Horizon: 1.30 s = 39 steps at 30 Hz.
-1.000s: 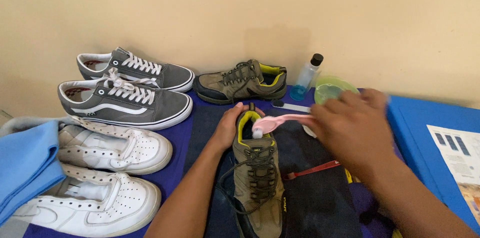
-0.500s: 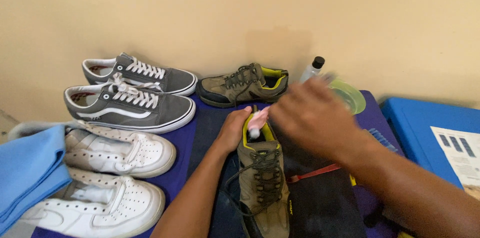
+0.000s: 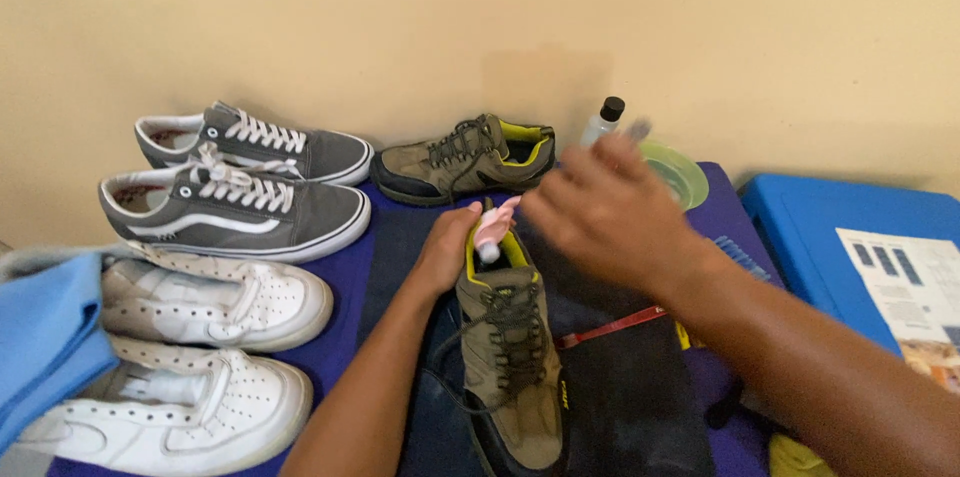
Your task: The person cleans the interior of a hiking boot using a pink toothbrush. They repeatedly dip the brush into a bowl of water and scrub the inside lining and collar of the shoe. Other shoes and cleaning tools are visible on the table.
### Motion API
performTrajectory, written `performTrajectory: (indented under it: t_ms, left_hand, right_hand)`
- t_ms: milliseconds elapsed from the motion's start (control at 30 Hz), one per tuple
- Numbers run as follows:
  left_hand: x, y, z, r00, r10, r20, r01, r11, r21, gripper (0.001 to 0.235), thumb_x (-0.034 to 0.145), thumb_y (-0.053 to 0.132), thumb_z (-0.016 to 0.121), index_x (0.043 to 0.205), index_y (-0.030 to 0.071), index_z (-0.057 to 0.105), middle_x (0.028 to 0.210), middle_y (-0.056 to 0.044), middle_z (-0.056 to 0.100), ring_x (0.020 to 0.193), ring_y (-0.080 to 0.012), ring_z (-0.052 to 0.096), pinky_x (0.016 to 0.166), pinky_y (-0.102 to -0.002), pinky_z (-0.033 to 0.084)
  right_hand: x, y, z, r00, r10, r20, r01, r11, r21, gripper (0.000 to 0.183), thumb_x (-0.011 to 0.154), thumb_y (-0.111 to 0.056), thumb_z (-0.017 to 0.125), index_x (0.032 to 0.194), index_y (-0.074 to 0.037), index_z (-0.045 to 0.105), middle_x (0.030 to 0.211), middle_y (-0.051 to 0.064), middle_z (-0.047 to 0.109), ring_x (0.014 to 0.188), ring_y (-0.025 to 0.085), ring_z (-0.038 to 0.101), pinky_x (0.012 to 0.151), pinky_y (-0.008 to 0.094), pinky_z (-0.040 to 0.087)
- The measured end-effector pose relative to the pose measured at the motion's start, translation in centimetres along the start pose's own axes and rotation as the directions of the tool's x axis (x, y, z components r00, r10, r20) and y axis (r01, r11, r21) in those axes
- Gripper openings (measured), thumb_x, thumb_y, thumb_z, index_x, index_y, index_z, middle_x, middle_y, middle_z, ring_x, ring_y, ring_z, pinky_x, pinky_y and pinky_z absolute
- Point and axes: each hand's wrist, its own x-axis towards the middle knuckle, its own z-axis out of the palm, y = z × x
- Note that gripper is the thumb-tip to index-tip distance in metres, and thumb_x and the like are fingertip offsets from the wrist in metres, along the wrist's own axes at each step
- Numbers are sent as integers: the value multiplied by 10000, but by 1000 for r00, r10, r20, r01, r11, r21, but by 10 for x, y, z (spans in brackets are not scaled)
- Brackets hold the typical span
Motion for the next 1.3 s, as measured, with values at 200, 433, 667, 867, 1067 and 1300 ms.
performTrajectory:
  t_ms: [200, 433, 667, 867, 1067, 1300]
  left_hand:
    - [-10, 14, 5, 1000, 7, -12, -7, 1000, -24, 500, 1033, 399, 467, 743, 54, 685, 758, -144, 648, 795, -343, 588, 815, -426, 457]
    - [12, -45, -7, 999, 31, -14, -31, 999, 15, 563, 1075, 397, 429, 767, 20, 709, 743, -171, 651, 777, -338, 597, 830, -440, 477]
    - [13, -52, -6, 998, 61, 3, -60, 994, -95, 477, 1071, 307, 431, 888, 28, 772, 741, -143, 699, 701, -263, 633, 768, -385, 515]
    - [19, -73, -7, 989, 92, 112, -79, 990, -113, 551, 1080, 299, 323, 1068, -44, 754, 767, -236, 721, 685, -300, 694, 796, -428, 543]
    - [10, -45, -1, 992, 76, 104, -48, 967, -250, 475, 1026, 245, 390, 1086, -50, 757, 932, -205, 758, 887, -288, 695, 905, -399, 531]
    - [15, -46, 0, 988, 95, 120, -57, 955, -292, 465, 998, 252, 420, 1087, -51, 762, 942, -242, 763, 899, -315, 717, 890, -416, 558]
  right_hand:
    - [-4, 6, 0, 992, -75, -101, 69, 996, -57, 209, 1001, -144, 587, 793, -137, 589, 738, 95, 532, 752, 262, 522, 793, 406, 370]
    - [-12, -11, 17, 975, -179, -132, 158, 975, -154, 238, 1039, -207, 492, 826, -164, 587, 797, 103, 560, 811, 270, 556, 858, 405, 382]
    - [-18, -9, 14, 937, -299, -182, 254, 939, -233, 158, 1019, -139, 470, 891, -184, 551, 824, 47, 573, 772, 208, 561, 803, 339, 420]
    - [-26, -10, 21, 880, -405, -248, 343, 903, -259, 168, 1010, -149, 489, 874, -230, 545, 810, -14, 578, 793, 159, 551, 861, 325, 384]
    - [-16, -6, 15, 826, -467, -317, 416, 883, -217, 195, 1010, -128, 443, 870, -242, 515, 822, 1, 575, 814, 167, 536, 890, 330, 349]
    - [-15, 3, 24, 864, -395, -311, 381, 918, -109, 161, 1034, -183, 501, 882, -226, 537, 856, 35, 630, 819, 194, 570, 897, 371, 352]
